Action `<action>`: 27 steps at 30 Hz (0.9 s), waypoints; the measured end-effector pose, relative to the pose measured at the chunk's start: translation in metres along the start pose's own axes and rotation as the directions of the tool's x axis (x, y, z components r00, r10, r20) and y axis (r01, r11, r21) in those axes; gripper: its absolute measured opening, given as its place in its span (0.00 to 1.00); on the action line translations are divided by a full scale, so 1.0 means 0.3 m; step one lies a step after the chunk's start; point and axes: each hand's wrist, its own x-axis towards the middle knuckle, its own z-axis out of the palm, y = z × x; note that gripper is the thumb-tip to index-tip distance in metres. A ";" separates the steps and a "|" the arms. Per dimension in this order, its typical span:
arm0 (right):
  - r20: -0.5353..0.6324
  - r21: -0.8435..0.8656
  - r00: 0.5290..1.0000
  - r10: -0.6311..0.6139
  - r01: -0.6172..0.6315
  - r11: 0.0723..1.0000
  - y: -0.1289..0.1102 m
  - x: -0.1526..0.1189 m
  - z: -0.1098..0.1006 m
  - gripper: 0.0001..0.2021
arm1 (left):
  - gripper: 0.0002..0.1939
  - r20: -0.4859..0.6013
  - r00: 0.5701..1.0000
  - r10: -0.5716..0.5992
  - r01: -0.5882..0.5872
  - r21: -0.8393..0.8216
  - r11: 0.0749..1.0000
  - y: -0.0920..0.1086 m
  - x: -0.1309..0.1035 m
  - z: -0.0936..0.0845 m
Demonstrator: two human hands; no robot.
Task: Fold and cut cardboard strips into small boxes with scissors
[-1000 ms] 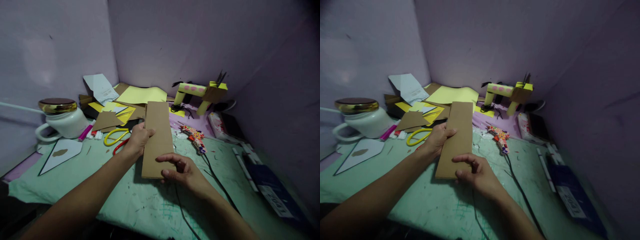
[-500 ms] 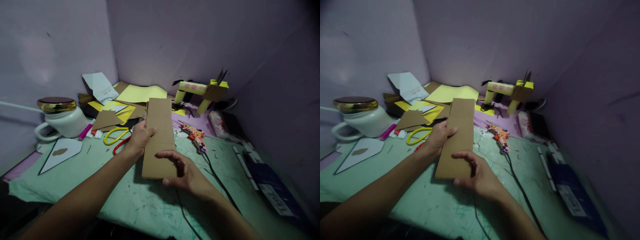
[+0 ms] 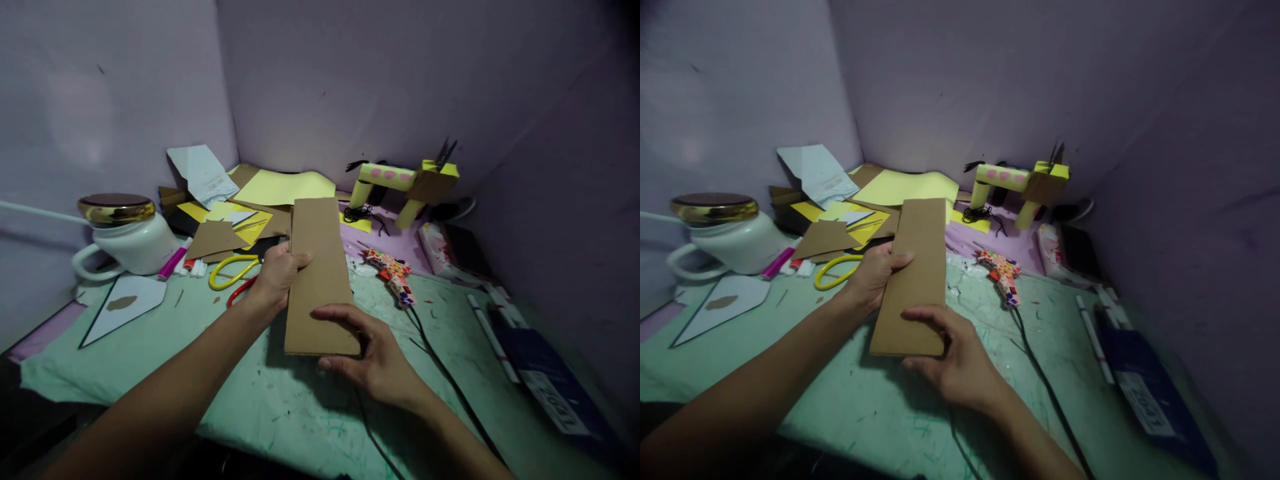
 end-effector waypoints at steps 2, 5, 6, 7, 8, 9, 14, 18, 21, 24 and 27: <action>-0.006 -0.009 1.000 -0.002 0.002 1.000 0.004 -0.002 0.001 0.22 | 0.12 0.003 1.000 -0.004 0.004 -0.002 1.000 0.000 0.001 0.000; -0.015 -0.023 1.000 0.005 -0.005 1.000 0.011 -0.004 0.001 0.21 | 0.12 0.008 1.000 -0.007 0.007 0.000 1.000 0.000 0.001 0.000; -0.017 -0.029 1.000 0.006 -0.007 1.000 0.013 -0.005 0.001 0.21 | 0.12 0.010 1.000 -0.008 0.008 0.001 1.000 0.000 0.000 0.000; -0.020 -0.037 1.000 0.004 -0.005 0.999 0.014 -0.006 0.001 0.21 | 0.12 0.013 1.000 -0.011 0.010 0.003 1.000 0.001 -0.002 0.001; -0.024 -0.045 1.000 -0.002 0.001 0.999 0.014 -0.006 0.001 0.21 | 0.12 0.015 1.000 -0.013 0.013 0.004 1.000 0.002 -0.003 0.001; -0.028 -0.049 1.000 -0.008 0.007 0.999 0.014 -0.007 0.001 0.21 | 0.12 0.017 1.000 -0.015 0.015 0.006 1.000 0.003 -0.004 0.002; -0.038 -0.020 0.999 -0.001 0.001 1.000 0.011 -0.006 0.004 0.21 | 0.11 0.005 1.000 -0.004 0.004 0.027 1.000 0.009 -0.010 0.005; -0.052 -0.023 0.998 -0.019 0.018 1.000 0.015 -0.006 0.004 0.21 | 0.09 -0.007 1.000 0.026 -0.026 0.060 0.998 0.008 -0.016 0.009; -0.064 -0.031 0.998 -0.031 0.029 0.999 0.020 -0.005 0.000 0.20 | 0.09 -0.009 0.999 0.045 -0.044 0.082 0.996 0.004 -0.022 0.011; -0.065 -0.031 0.997 -0.031 0.029 0.999 0.026 -0.004 0.000 0.19 | 0.09 -0.013 0.998 0.068 -0.067 0.103 0.992 0.001 -0.024 0.009; -0.061 -0.025 0.998 -0.029 0.027 0.999 0.023 -0.004 0.002 0.18 | 0.10 -0.004 0.996 0.087 -0.086 0.109 0.990 -0.003 -0.021 0.005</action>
